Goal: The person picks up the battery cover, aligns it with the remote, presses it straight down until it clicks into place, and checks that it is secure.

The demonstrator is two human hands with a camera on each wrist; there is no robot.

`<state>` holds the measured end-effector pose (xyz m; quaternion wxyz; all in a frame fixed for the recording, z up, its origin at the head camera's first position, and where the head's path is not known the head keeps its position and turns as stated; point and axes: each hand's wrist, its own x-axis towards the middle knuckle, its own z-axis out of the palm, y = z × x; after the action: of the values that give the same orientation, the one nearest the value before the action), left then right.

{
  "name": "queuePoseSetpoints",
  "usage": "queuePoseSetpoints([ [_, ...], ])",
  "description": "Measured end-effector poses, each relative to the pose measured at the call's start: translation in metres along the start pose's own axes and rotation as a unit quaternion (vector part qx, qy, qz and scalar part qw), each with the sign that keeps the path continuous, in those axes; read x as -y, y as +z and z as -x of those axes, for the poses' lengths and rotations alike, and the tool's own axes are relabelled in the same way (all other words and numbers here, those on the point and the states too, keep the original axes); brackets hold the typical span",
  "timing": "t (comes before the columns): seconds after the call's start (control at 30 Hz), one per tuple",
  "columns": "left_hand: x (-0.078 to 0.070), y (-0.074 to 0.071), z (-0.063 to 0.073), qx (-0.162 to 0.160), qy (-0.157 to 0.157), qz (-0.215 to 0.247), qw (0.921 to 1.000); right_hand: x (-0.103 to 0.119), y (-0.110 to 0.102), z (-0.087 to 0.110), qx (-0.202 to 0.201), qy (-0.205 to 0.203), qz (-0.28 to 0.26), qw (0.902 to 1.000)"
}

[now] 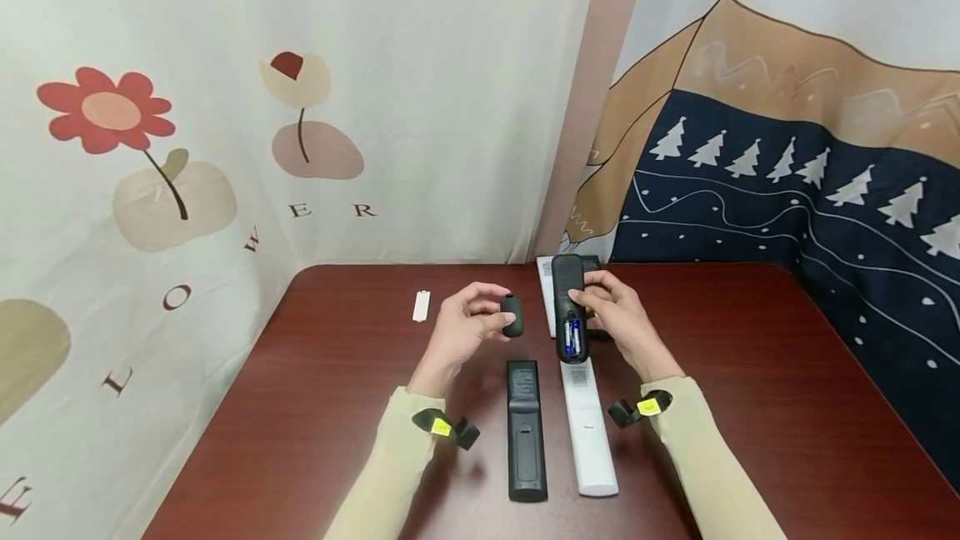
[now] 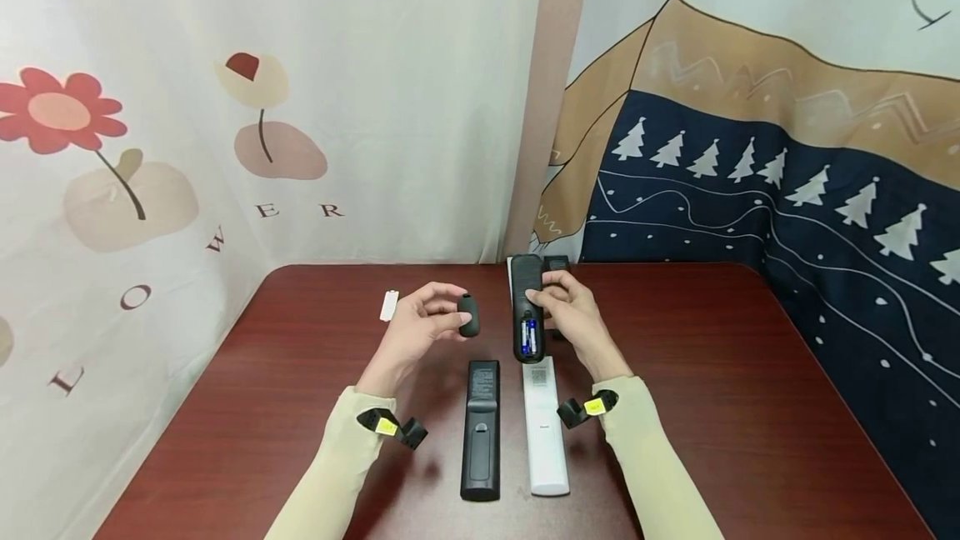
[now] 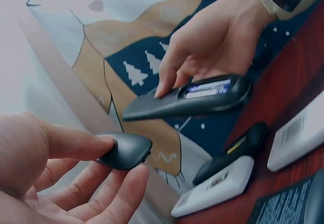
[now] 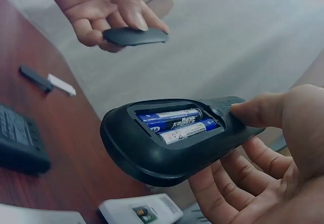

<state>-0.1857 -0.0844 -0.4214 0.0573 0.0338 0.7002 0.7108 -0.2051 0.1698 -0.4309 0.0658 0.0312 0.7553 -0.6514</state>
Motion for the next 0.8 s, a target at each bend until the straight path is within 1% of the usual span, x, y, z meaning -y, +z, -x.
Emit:
queuePoseSetpoints([
  [0.1,-0.004,0.004,0.003,0.008,0.008,-0.002,0.9999,0.002,0.002,0.005,0.004,-0.012,-0.004,0.9999],
  [0.27,-0.009,0.010,0.009,0.032,0.016,-0.003,0.9994,0.007,0.006,0.010,0.011,-0.028,-0.012,0.9995],
  [0.63,-0.013,0.020,0.019,0.063,0.017,-0.018,0.9977,0.008,0.015,0.015,0.039,-0.026,-0.027,0.9985],
  [0.8,-0.014,0.025,0.022,0.078,0.022,-0.022,0.9965,0.008,0.018,0.016,0.042,-0.027,-0.027,0.9984],
])
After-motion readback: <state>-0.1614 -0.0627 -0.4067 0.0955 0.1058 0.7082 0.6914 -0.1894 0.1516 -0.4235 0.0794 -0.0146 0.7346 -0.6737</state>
